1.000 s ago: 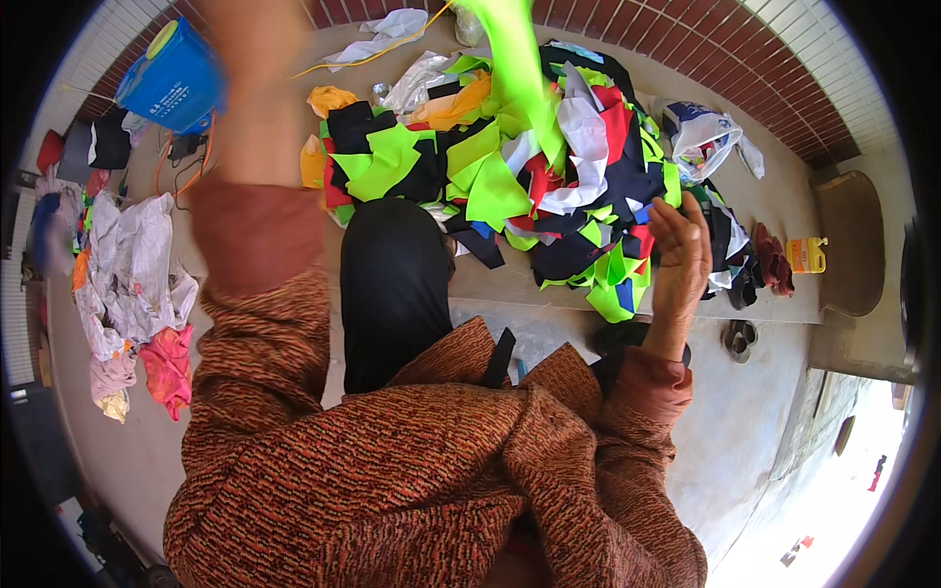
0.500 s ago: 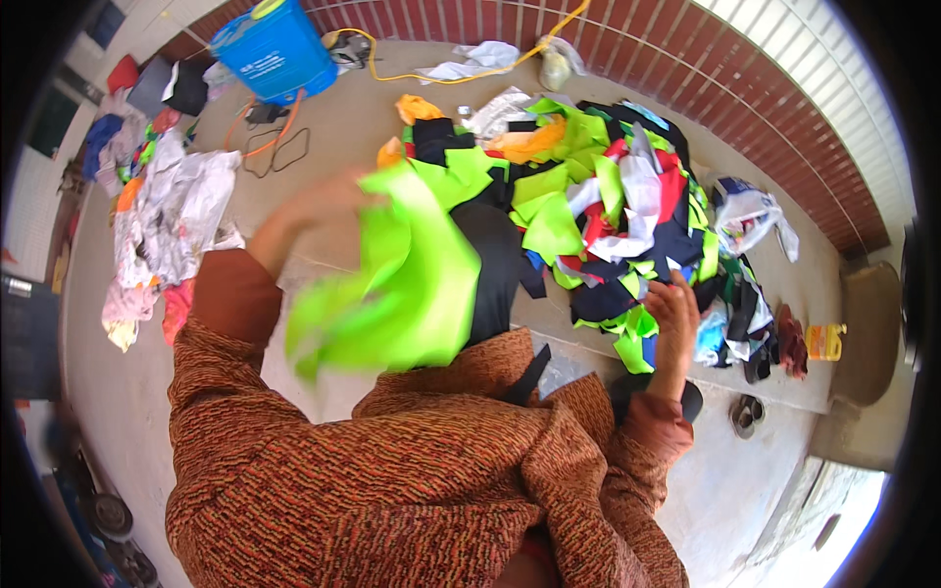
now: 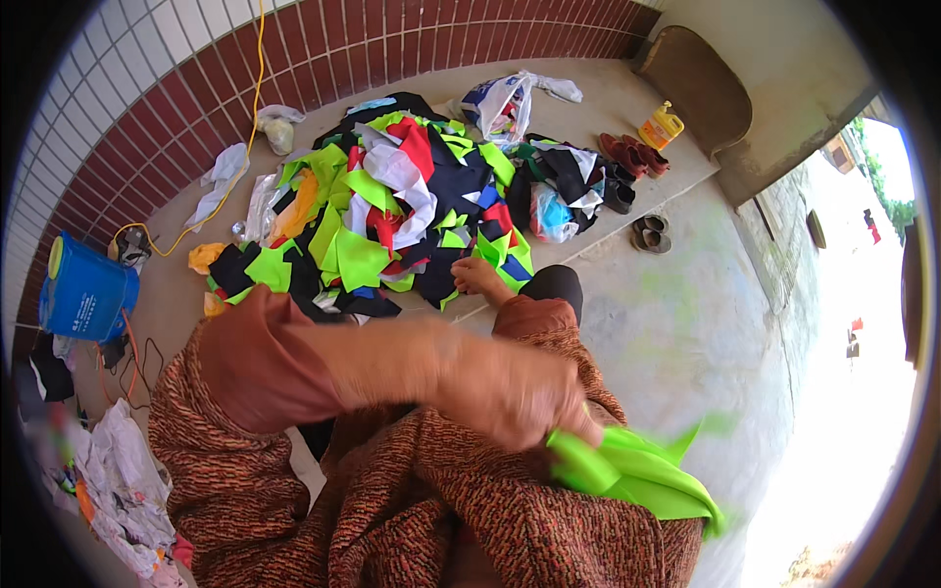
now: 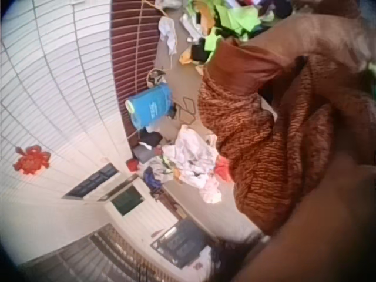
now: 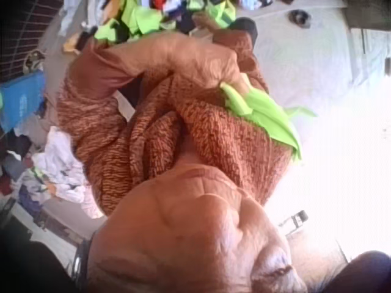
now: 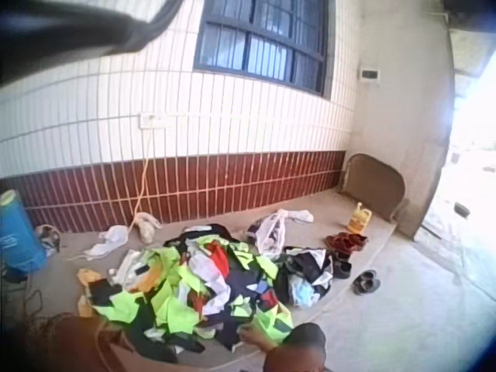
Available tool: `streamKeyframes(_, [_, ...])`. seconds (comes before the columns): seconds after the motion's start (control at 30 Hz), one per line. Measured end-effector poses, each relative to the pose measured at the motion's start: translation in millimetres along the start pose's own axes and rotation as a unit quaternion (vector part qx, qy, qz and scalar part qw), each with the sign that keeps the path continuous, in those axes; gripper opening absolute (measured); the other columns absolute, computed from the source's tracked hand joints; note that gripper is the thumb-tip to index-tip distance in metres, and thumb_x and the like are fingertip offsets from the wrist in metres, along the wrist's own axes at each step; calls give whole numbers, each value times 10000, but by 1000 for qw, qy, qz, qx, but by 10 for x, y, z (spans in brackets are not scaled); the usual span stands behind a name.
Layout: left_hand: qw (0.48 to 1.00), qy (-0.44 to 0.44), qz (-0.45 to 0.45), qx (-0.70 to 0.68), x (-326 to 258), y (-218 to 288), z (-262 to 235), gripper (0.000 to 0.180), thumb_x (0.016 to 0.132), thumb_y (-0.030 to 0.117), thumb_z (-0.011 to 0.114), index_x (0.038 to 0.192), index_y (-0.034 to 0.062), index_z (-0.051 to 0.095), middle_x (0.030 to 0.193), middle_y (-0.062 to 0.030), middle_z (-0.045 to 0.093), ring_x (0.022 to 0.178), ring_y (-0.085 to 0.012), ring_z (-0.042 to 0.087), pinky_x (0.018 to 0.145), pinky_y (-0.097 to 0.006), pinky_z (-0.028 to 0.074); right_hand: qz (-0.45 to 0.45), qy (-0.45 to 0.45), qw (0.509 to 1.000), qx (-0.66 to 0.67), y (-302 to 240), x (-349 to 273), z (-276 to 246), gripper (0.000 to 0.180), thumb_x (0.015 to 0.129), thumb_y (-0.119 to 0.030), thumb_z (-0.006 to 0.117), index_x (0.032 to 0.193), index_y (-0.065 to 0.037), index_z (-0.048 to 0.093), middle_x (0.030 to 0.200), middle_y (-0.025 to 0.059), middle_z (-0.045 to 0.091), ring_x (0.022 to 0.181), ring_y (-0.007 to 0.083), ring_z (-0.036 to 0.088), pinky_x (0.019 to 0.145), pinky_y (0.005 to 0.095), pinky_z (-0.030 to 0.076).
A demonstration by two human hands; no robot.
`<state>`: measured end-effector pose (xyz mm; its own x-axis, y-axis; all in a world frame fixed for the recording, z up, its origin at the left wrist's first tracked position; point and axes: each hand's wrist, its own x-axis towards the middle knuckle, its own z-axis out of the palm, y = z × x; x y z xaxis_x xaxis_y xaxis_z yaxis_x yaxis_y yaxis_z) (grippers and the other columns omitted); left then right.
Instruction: The person sits on the floor and sorts through a large pile of colorful fabric pieces. They pick up individual pieces, unfold them, and place them back into the pile or to the side.
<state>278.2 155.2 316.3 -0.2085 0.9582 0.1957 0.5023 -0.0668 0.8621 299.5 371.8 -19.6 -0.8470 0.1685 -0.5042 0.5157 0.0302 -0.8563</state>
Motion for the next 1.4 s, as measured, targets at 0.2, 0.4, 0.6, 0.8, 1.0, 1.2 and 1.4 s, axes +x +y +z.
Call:
streamKeyframes(0.2, [895, 439, -62, -47, -1163, -941, -1590, 316, 899, 258, 519, 1090, 9, 556, 972, -112, 615, 892, -193, 589, 803, -320, 460, -92, -14, 995, -31, 26, 9, 252, 369, 801, -215, 608, 1090, 11, 572, 763, 51, 617, 618, 142, 591, 565, 274, 494])
streamKeyframes(0.4, [489, 832, -245, 91, -4631, -1901, -2152, 488, 868, 403, 552, 1084, -35, 549, 1048, -170, 571, 906, -291, 573, 712, -357, 518, -80, 54, 995, 17, -150, -146, 120, 335, 795, -187, 602, 1061, 16, 585, 780, 49, 614, 627, 128, 580, 572, 253, 492])
streamKeyframes(0.6, [424, 799, -421, 60, -5130, -2077, -1373, 463, 878, 347, 541, 1118, -47, 513, 1079, -183, 549, 967, -296, 547, 747, -348, 504, -54, 22, 997, 56, -81, -62, 95, 324, 809, -175, 594, 1071, 14, 574, 782, 42, 604, 627, 119, 568, 568, 240, 484])
streamKeyframes(0.8, [446, 846, -237, -173, -4814, -2472, -2333, 443, 888, 292, 531, 1151, -60, 476, 1111, -197, 528, 1029, -301, 521, 783, -339, 490, -91, 16, 996, -8, -231, -35, 247, 302, 813, -187, 590, 1043, 8, 591, 750, 53, 600, 622, 124, 574, 561, 269, 485])
streamKeyframes(1.0, [859, 500, -67, -89, -974, -1437, -1403, 362, 897, 276, 496, 1135, 3, 512, 1109, -187, 524, 1063, -256, 518, 841, -349, 472, -8, -15, 1000, -15, -63, -97, 77, 390, 861, -258, 543, 1183, -37, 522, 819, 56, 614, 656, 126, 589, 553, 229, 459])
streamKeyframes(1.2, [960, 136, 115, 215, 177, -502, -74, 233, 896, 184, 469, 1048, 43, 575, 1064, -128, 556, 1031, -202, 527, 807, -298, 450, -103, -20, 967, -231, 244, 171, 111, 366, 874, -285, 533, 1146, -42, 567, 885, 89, 636, 753, 150, 599, 649, 250, 474])
streamKeyframes(1.4, [706, 689, -82, 140, -2447, -1280, -1253, 198, 898, 151, 457, 1033, 85, 586, 1056, -72, 578, 1008, -176, 539, 793, -299, 431, -17, -84, 995, -54, -301, -215, 162, 409, 864, -274, 543, 1201, -47, 497, 881, 60, 620, 731, 121, 593, 592, 239, 462])
